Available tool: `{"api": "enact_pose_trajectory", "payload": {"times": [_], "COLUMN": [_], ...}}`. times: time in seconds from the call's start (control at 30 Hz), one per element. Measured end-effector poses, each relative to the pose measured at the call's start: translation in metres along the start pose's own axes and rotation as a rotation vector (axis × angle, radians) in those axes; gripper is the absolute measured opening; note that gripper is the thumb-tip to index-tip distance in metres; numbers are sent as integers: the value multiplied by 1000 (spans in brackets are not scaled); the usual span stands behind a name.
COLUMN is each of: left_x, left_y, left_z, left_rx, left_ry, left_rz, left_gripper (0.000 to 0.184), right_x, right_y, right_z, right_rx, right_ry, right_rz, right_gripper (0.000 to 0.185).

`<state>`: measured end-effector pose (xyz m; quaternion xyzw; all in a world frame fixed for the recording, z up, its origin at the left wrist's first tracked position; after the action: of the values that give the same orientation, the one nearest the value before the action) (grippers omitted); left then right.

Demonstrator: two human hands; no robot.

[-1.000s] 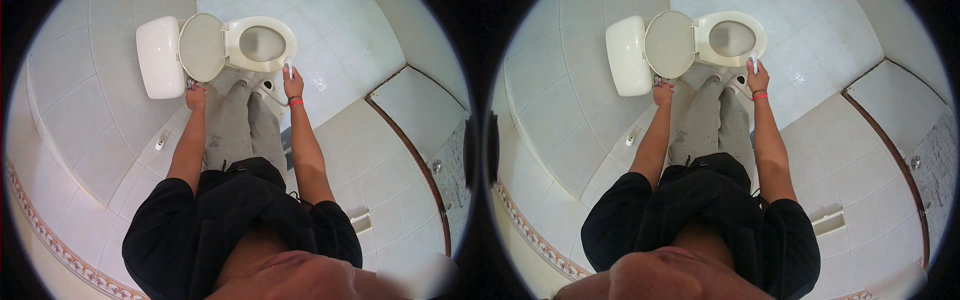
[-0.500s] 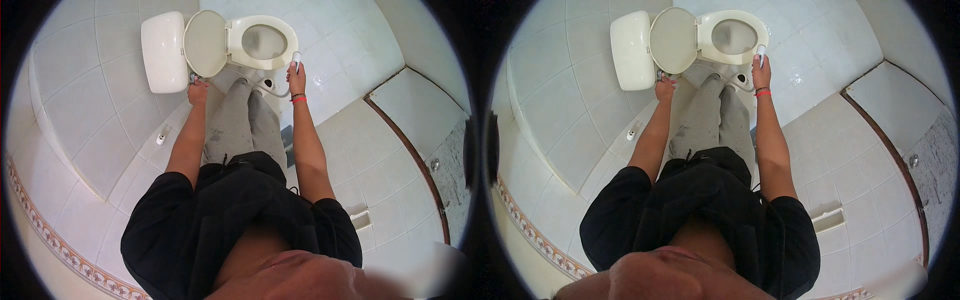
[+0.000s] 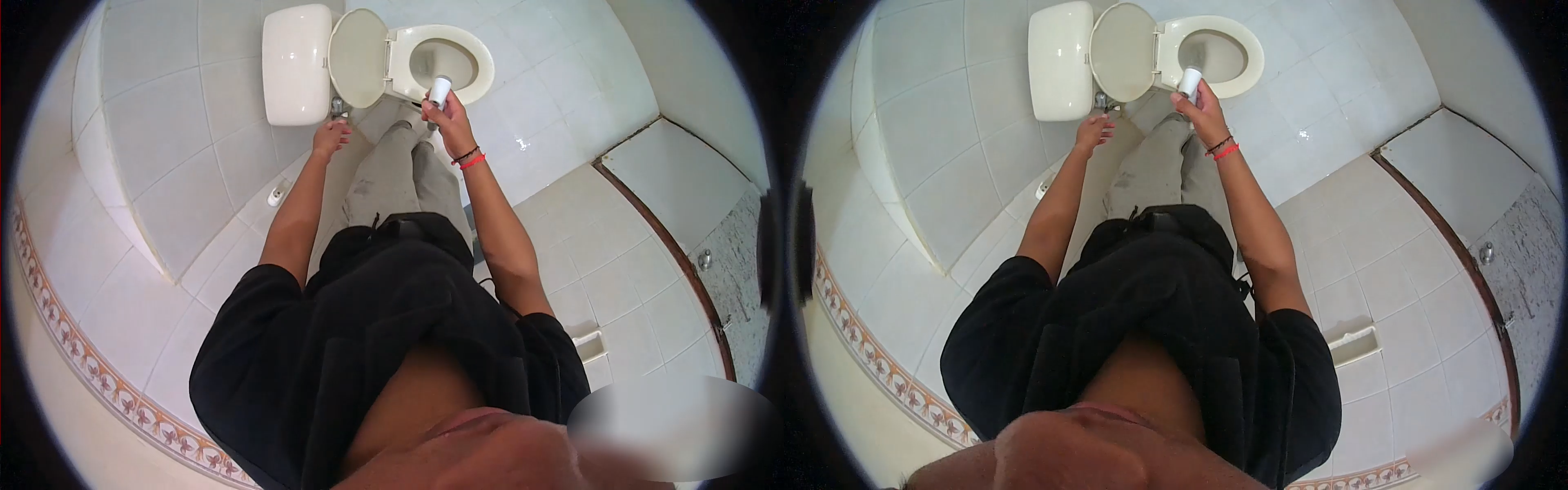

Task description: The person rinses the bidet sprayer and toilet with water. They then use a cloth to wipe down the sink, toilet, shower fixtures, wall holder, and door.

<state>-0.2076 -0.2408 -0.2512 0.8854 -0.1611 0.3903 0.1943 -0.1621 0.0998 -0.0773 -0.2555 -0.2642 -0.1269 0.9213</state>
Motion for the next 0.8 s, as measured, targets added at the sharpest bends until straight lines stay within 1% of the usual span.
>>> {"api": "enact_pose_trajectory", "payload": {"times": [0.03,0.1,0.17,0.2,0.27,0.3,0.4,0.43,0.5,0.53,0.57,0.6,0.63,0.67,0.7,0.73,0.8], "left_x": [7,18,47,71,127,148,165,165,165,169,174,180,170,158,153,150,154], "left_y": [-5,-23,-49,-64,-84,-87,-90,-84,-67,-53,-39,-28,-18,0,17,35,71], "left_z": [3,4,-53,-87,-168,-197,-233,-234,-227,-235,-244,-247,-244,-240,-238,-238,-249], "left_rx": [-44,-132,-249,-309,-207,-156,-113,-179,-306,-322,-341,-359,-232,-134,-34,68,172], "left_ry": [8,12,-337,-510,-675,-754,-948,-934,-882,-957,-1034,-1106,-1059,-981,-895,-806,-728], "left_rz": [57,173,176,177,125,98,108,88,44,-3,-44,-80,11,15,17,16,18], "left_gripper": [37,38,42,45,49,51,39,38,37,40,44,48,44,42,41,39,34], "right_x": [3,0,3,9,20,22,26,25,32,33,23,24,22,16,25,14,-14], "right_y": [-9,-22,-36,-48,-76,-86,-104,-111,-128,-138,-140,-144,-151,-158,-168,-165,-146], "right_z": [0,-8,-12,-7,8,8,15,13,21,23,13,6,6,8,28,26,16], "right_rx": [-43,1,79,105,163,165,359,410,440,453,494,505,518,535,532,531,527], "right_ry": [-9,-67,-110,-71,11,29,142,127,115,108,180,155,141,133,108,105,93], "right_rz": [19,52,73,105,177,201,146,154,209,234,240,257,270,283,249,235,205], "right_gripper": [30,33,38,37,36,44,51,62,64,65,66,66,65,64,56,52,44]}}
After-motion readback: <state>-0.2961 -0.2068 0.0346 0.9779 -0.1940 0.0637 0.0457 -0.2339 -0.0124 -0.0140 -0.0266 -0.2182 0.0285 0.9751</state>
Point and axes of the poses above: each hand's wrist, its own x-axis away from the middle knuckle, its own y-axis out of the back of the hand, z = x × y, the point moved 10 cm from there along -x, towards the middle knuckle, and after that the axes turned 11 degrees about -y, right-handed, at the moved point
